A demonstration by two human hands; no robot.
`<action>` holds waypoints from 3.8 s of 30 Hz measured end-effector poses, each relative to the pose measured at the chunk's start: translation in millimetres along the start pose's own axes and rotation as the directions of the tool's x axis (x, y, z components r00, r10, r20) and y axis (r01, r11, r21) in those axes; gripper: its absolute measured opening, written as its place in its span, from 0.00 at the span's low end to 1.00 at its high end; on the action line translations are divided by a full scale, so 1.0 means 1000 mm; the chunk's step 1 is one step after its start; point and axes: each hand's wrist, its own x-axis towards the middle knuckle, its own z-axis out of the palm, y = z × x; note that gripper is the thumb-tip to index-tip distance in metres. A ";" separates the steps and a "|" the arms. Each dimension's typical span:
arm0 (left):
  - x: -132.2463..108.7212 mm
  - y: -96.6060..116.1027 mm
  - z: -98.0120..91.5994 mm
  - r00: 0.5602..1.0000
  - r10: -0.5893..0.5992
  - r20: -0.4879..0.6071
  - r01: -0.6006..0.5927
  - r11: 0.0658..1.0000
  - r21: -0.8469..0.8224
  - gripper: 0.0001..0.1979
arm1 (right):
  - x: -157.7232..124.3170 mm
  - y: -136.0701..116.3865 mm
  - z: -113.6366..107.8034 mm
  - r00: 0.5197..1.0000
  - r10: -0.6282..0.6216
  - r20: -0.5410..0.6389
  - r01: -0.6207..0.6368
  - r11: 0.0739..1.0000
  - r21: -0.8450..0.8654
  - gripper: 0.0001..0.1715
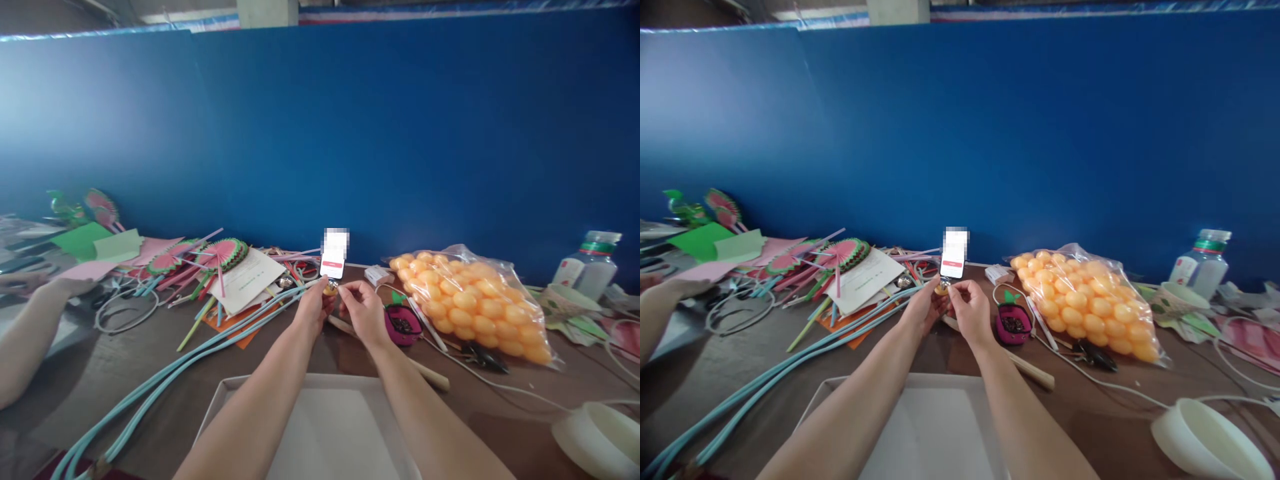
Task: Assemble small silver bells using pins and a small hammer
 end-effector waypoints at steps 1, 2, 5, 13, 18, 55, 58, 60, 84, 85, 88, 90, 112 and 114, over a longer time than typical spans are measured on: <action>-0.001 0.000 0.001 1.000 -0.005 0.001 0.005 1.000 -0.005 0.14 | 0.000 0.000 0.000 1.000 0.001 0.003 -0.001 1.000 0.012 0.16; -0.002 0.000 0.001 1.000 -0.010 0.001 0.010 1.000 -0.009 0.14 | 0.000 0.000 0.000 1.000 0.003 0.009 -0.003 1.000 0.026 0.16; -0.003 0.000 0.002 1.000 -0.021 0.012 0.021 1.000 -0.016 0.14 | 0.002 0.003 0.000 1.000 0.013 0.016 -0.014 0.997 0.070 0.17; -0.002 0.002 0.001 0.999 -0.037 0.017 0.038 0.999 -0.035 0.13 | 0.012 0.018 -0.004 0.992 0.103 -0.066 -0.087 0.973 0.215 0.20; -0.005 0.003 0.003 0.997 -0.078 0.009 0.078 0.995 -0.055 0.13 | 0.015 0.021 -0.003 0.973 0.216 -0.083 -0.178 0.927 0.330 0.21; -0.008 0.002 0.005 0.994 -0.073 0.083 0.076 0.996 -0.035 0.16 | 0.012 0.016 -0.008 0.917 0.317 0.242 -0.397 0.785 0.475 0.19; -0.008 0.002 0.006 0.995 -0.068 0.075 0.070 0.997 -0.027 0.17 | 0.012 0.017 -0.009 0.916 0.310 0.256 -0.399 0.782 0.479 0.19; -0.009 0.002 0.006 0.996 -0.065 0.068 0.066 0.998 -0.021 0.17 | 0.012 0.017 -0.009 0.919 0.302 0.255 -0.391 0.785 0.481 0.19; -0.010 0.002 0.007 0.995 -0.047 0.087 0.050 0.998 -0.034 0.17 | 0.010 0.014 -0.006 0.948 0.264 0.176 -0.316 0.838 0.444 0.19; -0.010 0.002 0.007 0.995 -0.044 0.092 0.048 0.998 -0.038 0.17 | 0.010 0.014 -0.006 0.948 0.263 0.178 -0.316 0.838 0.445 0.19; -0.010 0.002 0.007 0.995 -0.038 0.098 0.043 0.998 -0.054 0.16 | 0.010 0.013 -0.006 0.945 0.268 0.190 -0.326 0.834 0.446 0.19; -0.010 0.002 0.007 0.994 -0.037 0.103 0.043 0.997 -0.064 0.15 | 0.009 0.012 -0.005 0.941 0.277 0.193 -0.335 0.832 0.442 0.19; -0.011 0.003 0.007 0.992 -0.048 0.114 0.056 0.996 -0.067 0.15 | 0.010 0.016 -0.008 0.939 0.260 0.224 -0.335 0.835 0.437 0.19; -0.012 0.003 0.007 0.992 -0.044 0.115 0.051 0.997 -0.064 0.14 | 0.010 0.015 -0.007 0.940 0.264 0.215 -0.334 0.833 0.441 0.19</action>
